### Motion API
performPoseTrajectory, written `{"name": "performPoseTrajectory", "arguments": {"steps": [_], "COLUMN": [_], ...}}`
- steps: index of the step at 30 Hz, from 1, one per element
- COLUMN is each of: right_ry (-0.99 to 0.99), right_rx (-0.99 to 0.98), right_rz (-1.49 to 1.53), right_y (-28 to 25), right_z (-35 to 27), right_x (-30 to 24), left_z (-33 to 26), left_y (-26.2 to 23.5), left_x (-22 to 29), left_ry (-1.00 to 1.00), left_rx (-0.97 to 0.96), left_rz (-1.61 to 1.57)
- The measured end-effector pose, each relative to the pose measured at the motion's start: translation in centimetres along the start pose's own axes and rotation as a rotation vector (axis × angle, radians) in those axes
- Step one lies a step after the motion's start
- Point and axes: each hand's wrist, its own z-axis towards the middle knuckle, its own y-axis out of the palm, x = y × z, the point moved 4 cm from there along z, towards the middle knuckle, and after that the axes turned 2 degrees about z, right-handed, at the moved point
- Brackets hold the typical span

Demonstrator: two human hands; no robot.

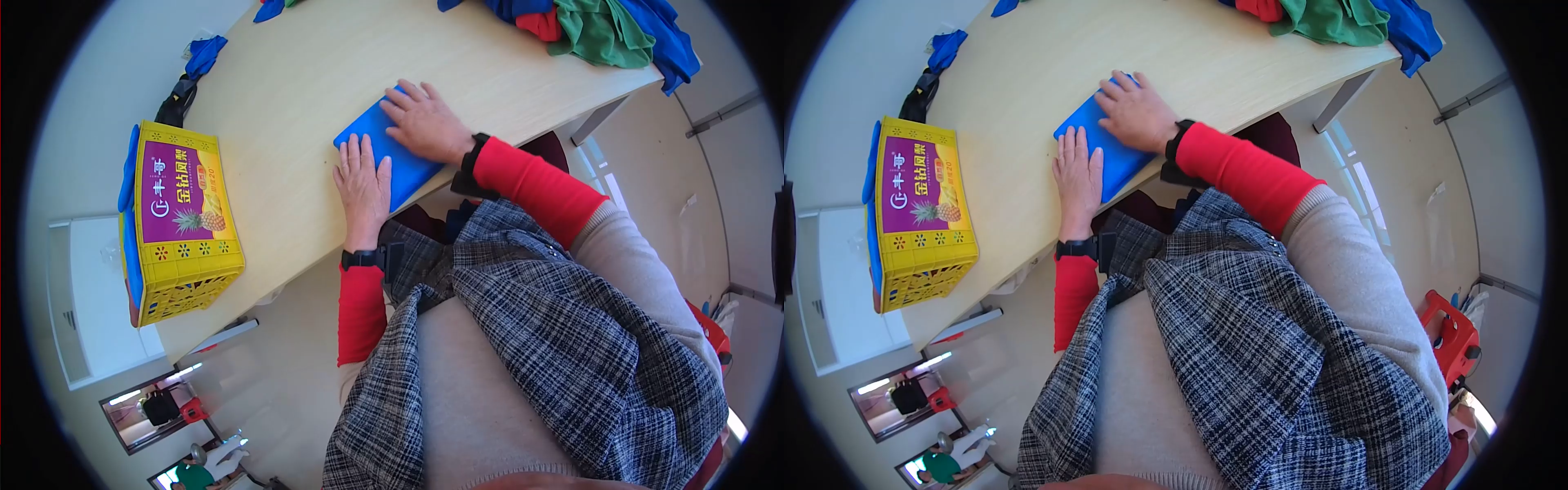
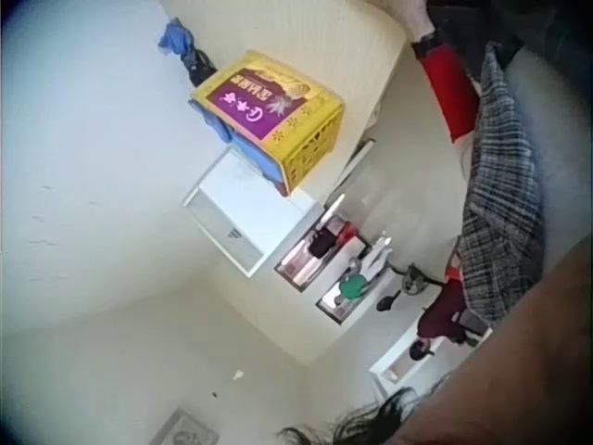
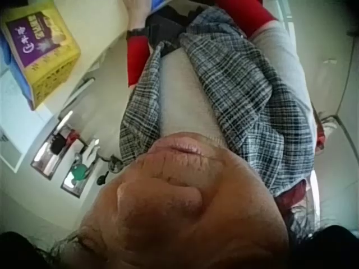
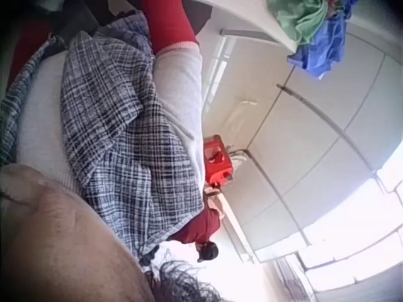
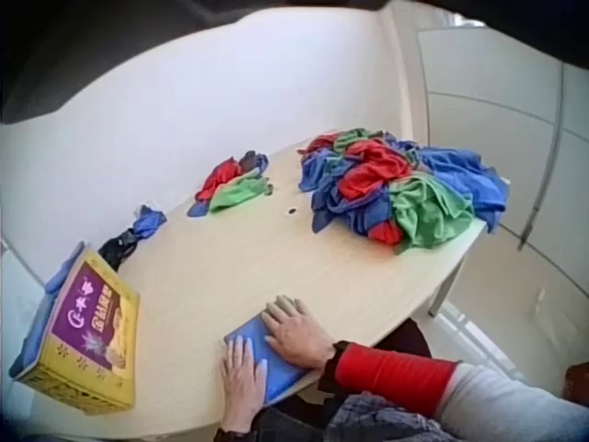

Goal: The person picks up a blue cloth, spreads it out on the table, and folds it into a small rectangle before placing it into a yellow crate. They then pick up a red cloth from a pile.

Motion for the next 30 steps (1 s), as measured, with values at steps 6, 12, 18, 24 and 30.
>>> {"name": "performPoseTrajectory", "arguments": {"steps": [6,12,18,24,30], "right_ry": [-0.168,-0.134,-0.127,-0.06,-0.009], "right_rx": [0.035,0.016,0.019,0.009,-0.001], "right_rz": [0.331,0.367,0.16,0.042,0.032], "right_y": [-0.6,1.9,1.4,1.4,1.8], "right_z": [-1.7,-2.6,-1.9,-1.3,-1.3], "right_x": [-7.8,-5.6,-2.0,0.1,0.9], "left_z": [-2.2,-1.7,-1.5,-2.1,-5.0], "left_y": [1.4,0.6,0.1,-0.4,-1.7], "left_x": [-0.5,1.3,1.8,1.7,5.0], "left_ry": [0.008,0.004,-0.053,-0.021,0.11], "left_rx": [0.084,0.047,0.033,0.083,0.102], "left_rz": [-0.145,-0.008,0.108,0.093,-0.039]}}
